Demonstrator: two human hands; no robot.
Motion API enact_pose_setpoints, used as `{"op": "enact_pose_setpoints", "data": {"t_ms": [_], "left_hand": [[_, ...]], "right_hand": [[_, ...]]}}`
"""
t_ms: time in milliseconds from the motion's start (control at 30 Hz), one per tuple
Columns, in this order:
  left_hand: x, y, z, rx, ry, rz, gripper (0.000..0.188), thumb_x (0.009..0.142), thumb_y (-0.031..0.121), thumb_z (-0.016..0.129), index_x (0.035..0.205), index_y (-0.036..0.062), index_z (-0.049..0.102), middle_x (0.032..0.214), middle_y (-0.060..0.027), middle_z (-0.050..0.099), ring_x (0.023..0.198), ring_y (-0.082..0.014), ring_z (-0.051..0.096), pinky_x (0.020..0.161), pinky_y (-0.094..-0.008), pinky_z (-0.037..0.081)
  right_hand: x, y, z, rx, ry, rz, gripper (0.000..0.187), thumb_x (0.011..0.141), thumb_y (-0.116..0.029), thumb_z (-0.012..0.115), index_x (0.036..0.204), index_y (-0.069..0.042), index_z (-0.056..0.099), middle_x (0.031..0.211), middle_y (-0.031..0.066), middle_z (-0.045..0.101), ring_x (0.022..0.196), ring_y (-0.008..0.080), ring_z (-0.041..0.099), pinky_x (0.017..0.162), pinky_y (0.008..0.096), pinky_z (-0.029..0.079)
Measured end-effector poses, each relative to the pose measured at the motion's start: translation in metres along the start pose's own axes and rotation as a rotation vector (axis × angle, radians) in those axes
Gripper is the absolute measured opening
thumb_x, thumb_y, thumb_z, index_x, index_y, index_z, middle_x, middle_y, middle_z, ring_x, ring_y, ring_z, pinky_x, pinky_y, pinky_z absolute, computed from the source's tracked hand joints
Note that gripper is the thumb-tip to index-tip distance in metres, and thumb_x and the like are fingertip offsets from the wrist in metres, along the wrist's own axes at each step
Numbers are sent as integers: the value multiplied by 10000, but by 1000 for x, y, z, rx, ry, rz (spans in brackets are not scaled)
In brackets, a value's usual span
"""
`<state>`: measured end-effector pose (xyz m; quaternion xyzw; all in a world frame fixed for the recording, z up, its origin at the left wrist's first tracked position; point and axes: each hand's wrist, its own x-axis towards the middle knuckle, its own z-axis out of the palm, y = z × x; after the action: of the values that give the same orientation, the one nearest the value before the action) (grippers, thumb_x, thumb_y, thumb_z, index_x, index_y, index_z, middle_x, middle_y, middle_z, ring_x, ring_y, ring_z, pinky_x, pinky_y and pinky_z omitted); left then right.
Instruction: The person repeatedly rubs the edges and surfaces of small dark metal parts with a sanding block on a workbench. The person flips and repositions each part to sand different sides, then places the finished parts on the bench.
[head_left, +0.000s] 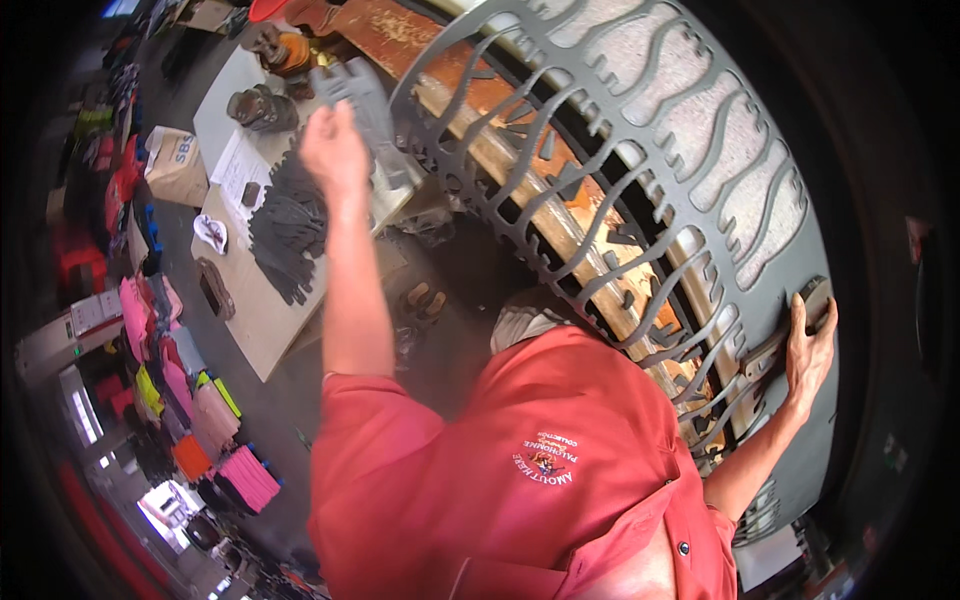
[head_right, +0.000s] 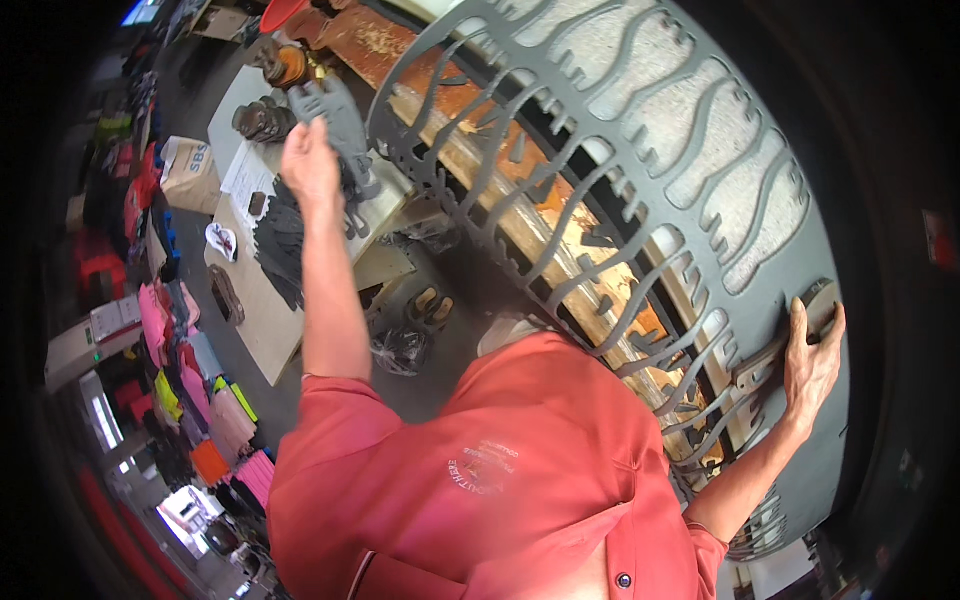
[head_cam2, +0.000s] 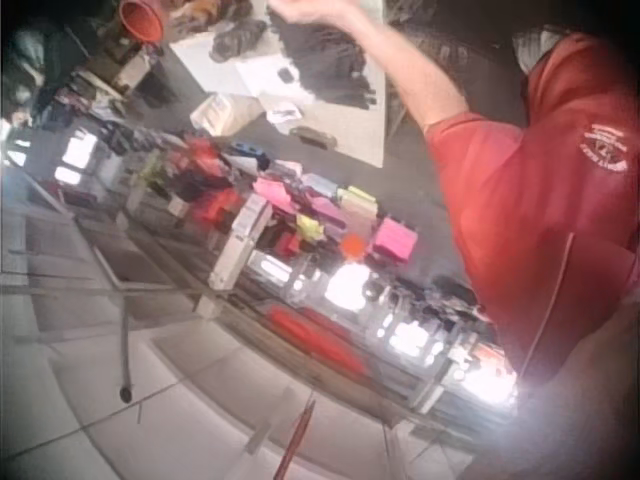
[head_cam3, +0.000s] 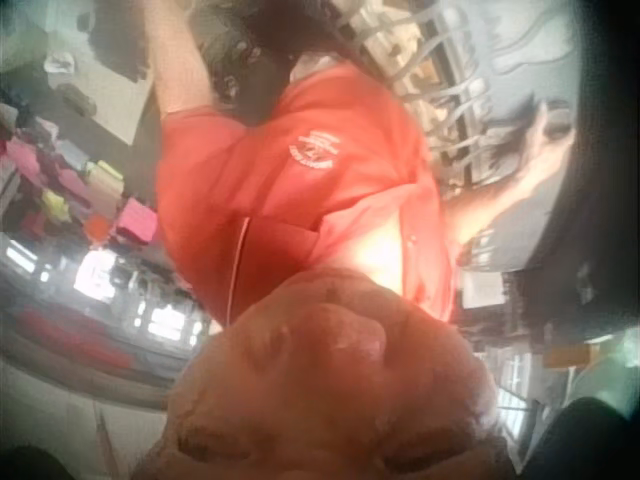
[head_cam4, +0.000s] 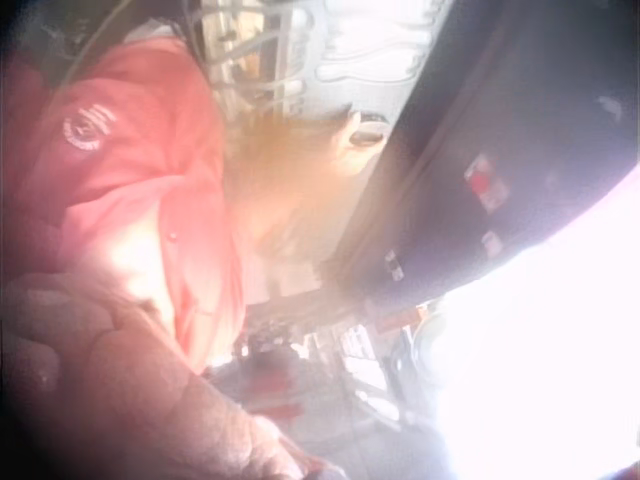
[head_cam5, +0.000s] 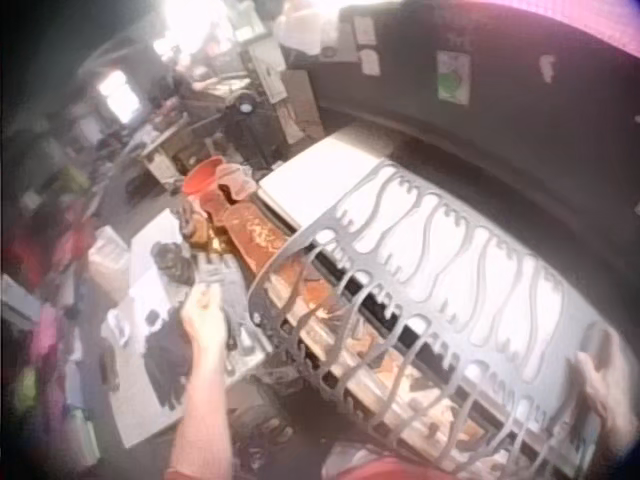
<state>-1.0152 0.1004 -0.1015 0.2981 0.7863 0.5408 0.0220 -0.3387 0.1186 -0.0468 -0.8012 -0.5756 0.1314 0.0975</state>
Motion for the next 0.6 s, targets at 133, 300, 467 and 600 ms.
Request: {"op": "enact_pose_setpoints", "data": {"t_ms": [133, 300, 467, 600], "left_hand": [[79, -97, -89, 372, 176, -193, 533, 1009, 330, 725, 1364, -60, 653, 1212, -226, 765, 1151, -315, 726, 1040, -403, 525], [54, -97, -63, 468, 41, -103, 572, 1028, 360, 689, 1394, -76, 634, 1331, -217, 729, 1242, -310, 700, 1103, -386, 498], [-24, 36, 52, -182, -243, 90, 430, 1092, 166, 648, 1454, -61, 599, 1372, -157, 711, 1268, -202, 662, 1110, -336, 501], [-127, 149, 100, -435, -621, 366, 360, 1086, 75, 630, 1437, -4, 640, 1325, -80, 743, 1175, -132, 676, 1051, -289, 521]], "right_hand": [[5, 3, 6, -32, 22, 65, 853, 960, -562, 727, 1590, -54, 462, 1427, 289, 644, 1363, 421, 599, 1142, 441, 450], [0, -17, -11, 145, -36, 41, 778, 911, -441, 803, 1530, -44, 549, 1333, 230, 712, 1215, 325, 699, 1049, 403, 525], [-26, -54, -81, 43, -70, -429, 801, 788, -243, 849, 1535, -156, 572, 1180, 168, 703, 1020, 324, 729, 913, 387, 591], [-31, -72, -106, -324, 77, -897, 854, 726, -112, 842, 1531, -227, 581, 1249, 103, 669, 994, 320, 704, 855, 399, 596]]}}
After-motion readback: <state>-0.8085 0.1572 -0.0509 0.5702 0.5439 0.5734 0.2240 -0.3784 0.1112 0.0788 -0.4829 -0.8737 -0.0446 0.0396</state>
